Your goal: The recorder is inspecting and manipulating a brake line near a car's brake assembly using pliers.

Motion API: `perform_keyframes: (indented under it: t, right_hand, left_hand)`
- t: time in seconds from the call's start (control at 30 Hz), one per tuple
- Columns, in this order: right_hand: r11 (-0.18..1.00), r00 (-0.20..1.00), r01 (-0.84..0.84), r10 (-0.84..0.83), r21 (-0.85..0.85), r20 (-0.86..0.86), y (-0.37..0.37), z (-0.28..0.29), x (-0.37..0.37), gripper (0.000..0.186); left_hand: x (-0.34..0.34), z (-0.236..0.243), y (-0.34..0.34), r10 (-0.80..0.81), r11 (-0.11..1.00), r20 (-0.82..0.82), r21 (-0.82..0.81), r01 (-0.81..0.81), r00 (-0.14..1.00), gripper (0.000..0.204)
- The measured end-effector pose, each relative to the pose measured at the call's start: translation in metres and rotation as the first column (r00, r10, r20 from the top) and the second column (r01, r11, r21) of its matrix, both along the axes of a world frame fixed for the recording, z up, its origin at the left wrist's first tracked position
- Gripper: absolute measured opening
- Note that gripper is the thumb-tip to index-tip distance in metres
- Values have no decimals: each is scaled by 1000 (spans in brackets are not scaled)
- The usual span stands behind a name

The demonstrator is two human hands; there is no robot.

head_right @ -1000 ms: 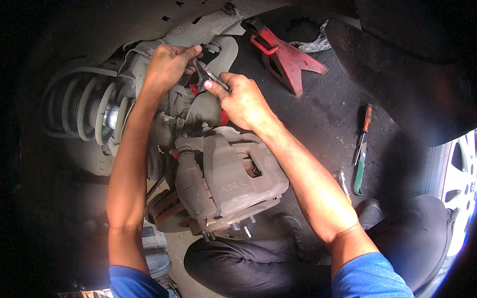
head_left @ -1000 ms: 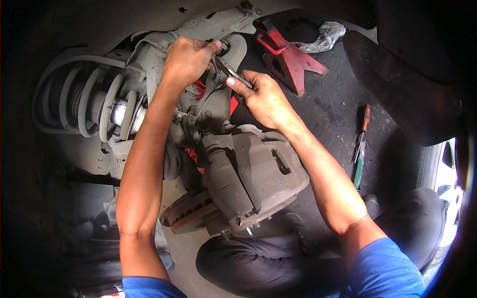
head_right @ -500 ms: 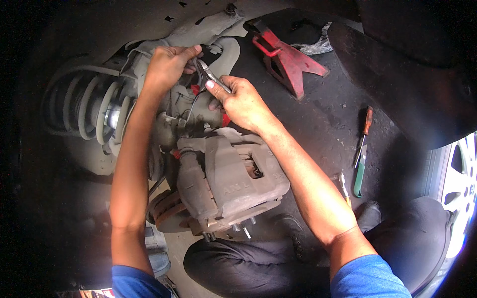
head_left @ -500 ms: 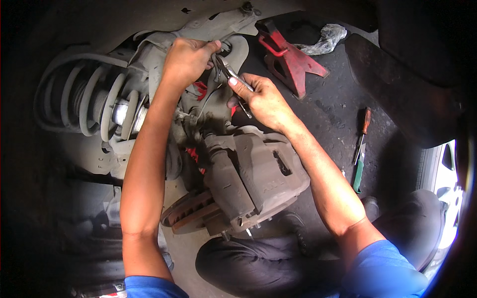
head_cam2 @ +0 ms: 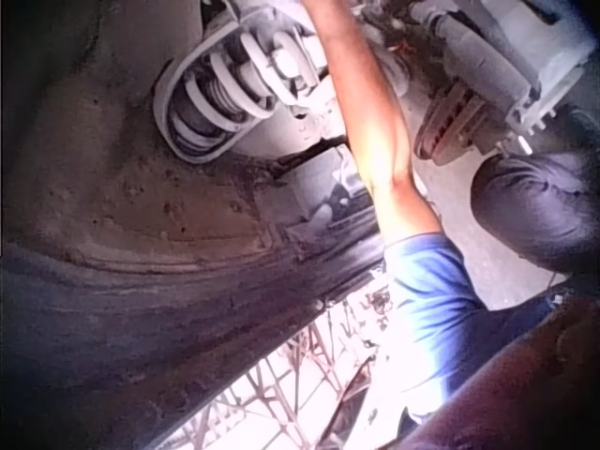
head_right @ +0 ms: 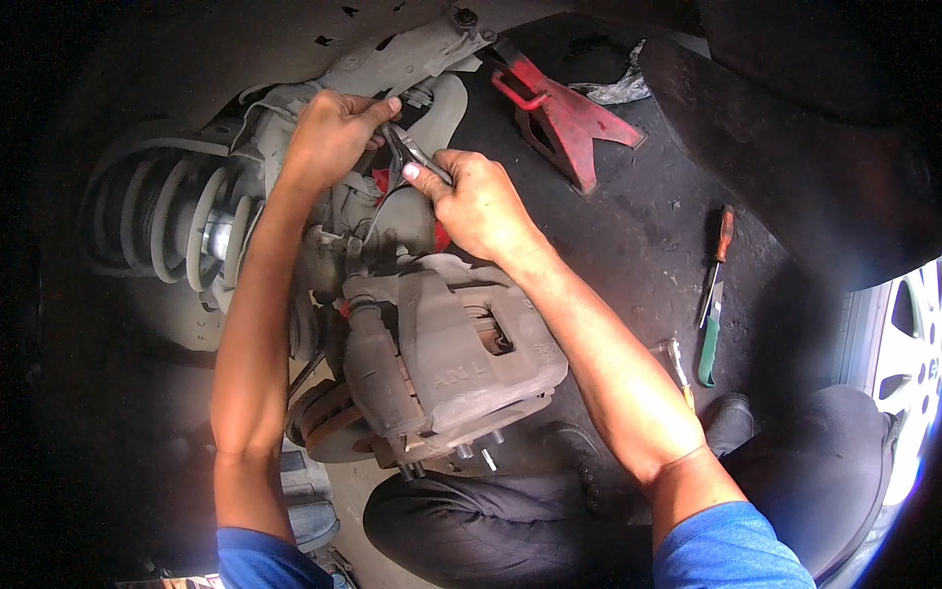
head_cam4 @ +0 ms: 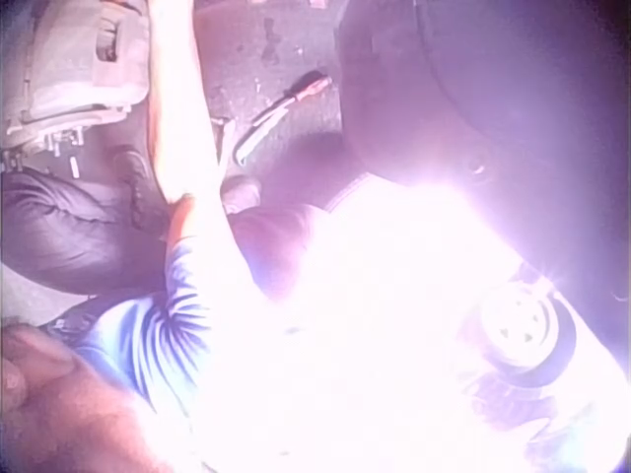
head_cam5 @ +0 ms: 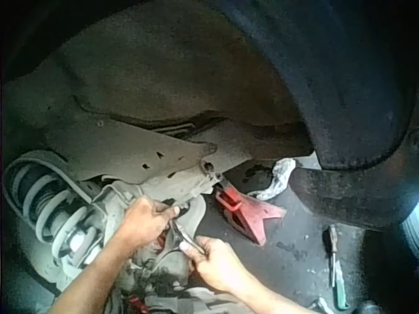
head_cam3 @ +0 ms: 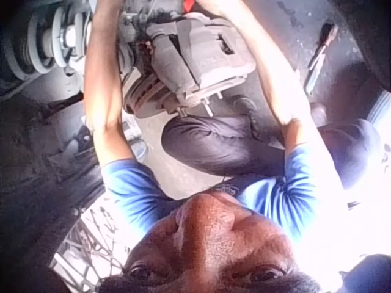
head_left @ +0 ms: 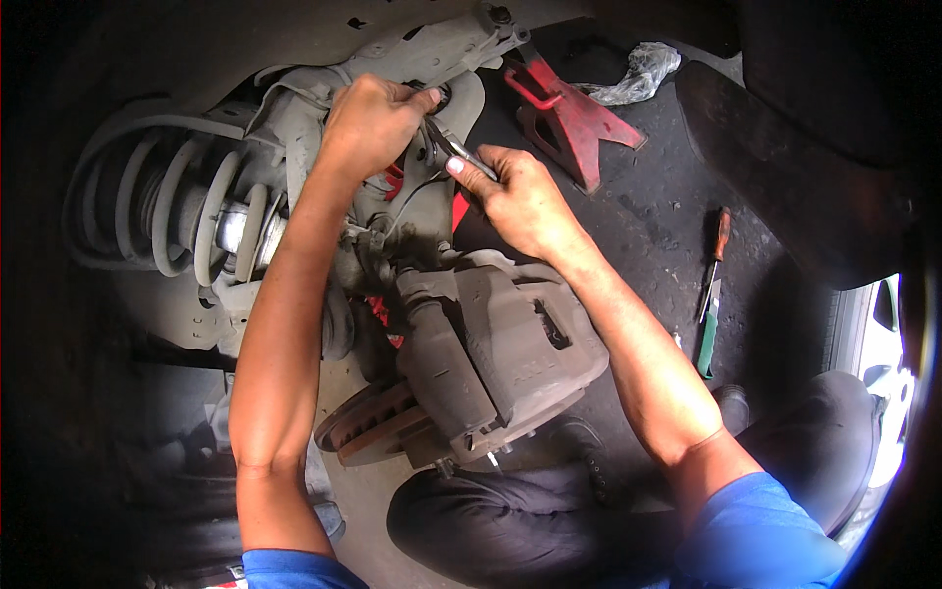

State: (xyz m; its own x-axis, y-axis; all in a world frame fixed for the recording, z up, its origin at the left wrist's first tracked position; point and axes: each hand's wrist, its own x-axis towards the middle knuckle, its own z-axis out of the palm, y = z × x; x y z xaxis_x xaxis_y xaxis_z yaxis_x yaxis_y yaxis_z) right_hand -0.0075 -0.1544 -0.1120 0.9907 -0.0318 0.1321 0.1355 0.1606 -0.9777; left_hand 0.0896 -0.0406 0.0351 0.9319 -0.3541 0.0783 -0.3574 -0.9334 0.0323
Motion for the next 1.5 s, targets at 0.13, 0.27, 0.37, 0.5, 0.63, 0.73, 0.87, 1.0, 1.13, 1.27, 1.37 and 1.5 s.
perform_keyframes:
  t: [0.13,0.27,0.37,0.5,0.63,0.73,0.87,1.0,1.13,1.27,1.37,1.5]
  right_hand:
    - [998,1000,18,-18,-64,2,-2,2,1,47]
    - [995,999,49,-48,-88,14,6,6,1,50]
    - [998,1000,20,-21,-59,-21,1,-3,4,50]
    - [994,999,-38,39,99,-12,8,-1,4,48]
    - [948,989,-125,141,292,-34,12,-1,5,36]
    - [981,996,-77,84,179,-32,6,-7,6,43]
    - [990,998,-47,41,131,47,11,0,2,44]
    - [992,999,-54,54,116,2,2,0,-1,45]
    - [993,998,-62,64,98,-15,1,2,-2,46]
    - [999,1000,-15,16,37,-15,2,0,1,48]
    - [998,999,47,-47,-32,14,2,0,2,49]
    - [990,997,78,-78,-119,5,0,10,-2,49]
  left_hand:
    - [0,0,-1,25,1000,-18,-1,-25,1000,46]
    - [-1,3,7,-12,999,18,37,12,1000,48]
    - [-1,-2,2,-28,999,17,-37,29,999,52]
    - [-7,4,1,54,981,-41,-185,-61,998,55]
    - [-6,6,4,72,969,-72,-233,-87,995,44]
    - [-2,2,1,43,986,-66,-158,-53,997,42]
    - [10,8,19,27,972,-169,-227,-66,985,44]
    - [0,3,1,34,938,-235,-328,-112,971,38]
    - [1,3,0,86,965,-192,-229,-129,978,39]
    - [0,2,-2,97,991,-107,-81,-106,989,40]
    - [1,1,-3,45,999,-81,-27,-48,996,42]
    - [1,3,0,27,999,-81,-32,-30,996,42]
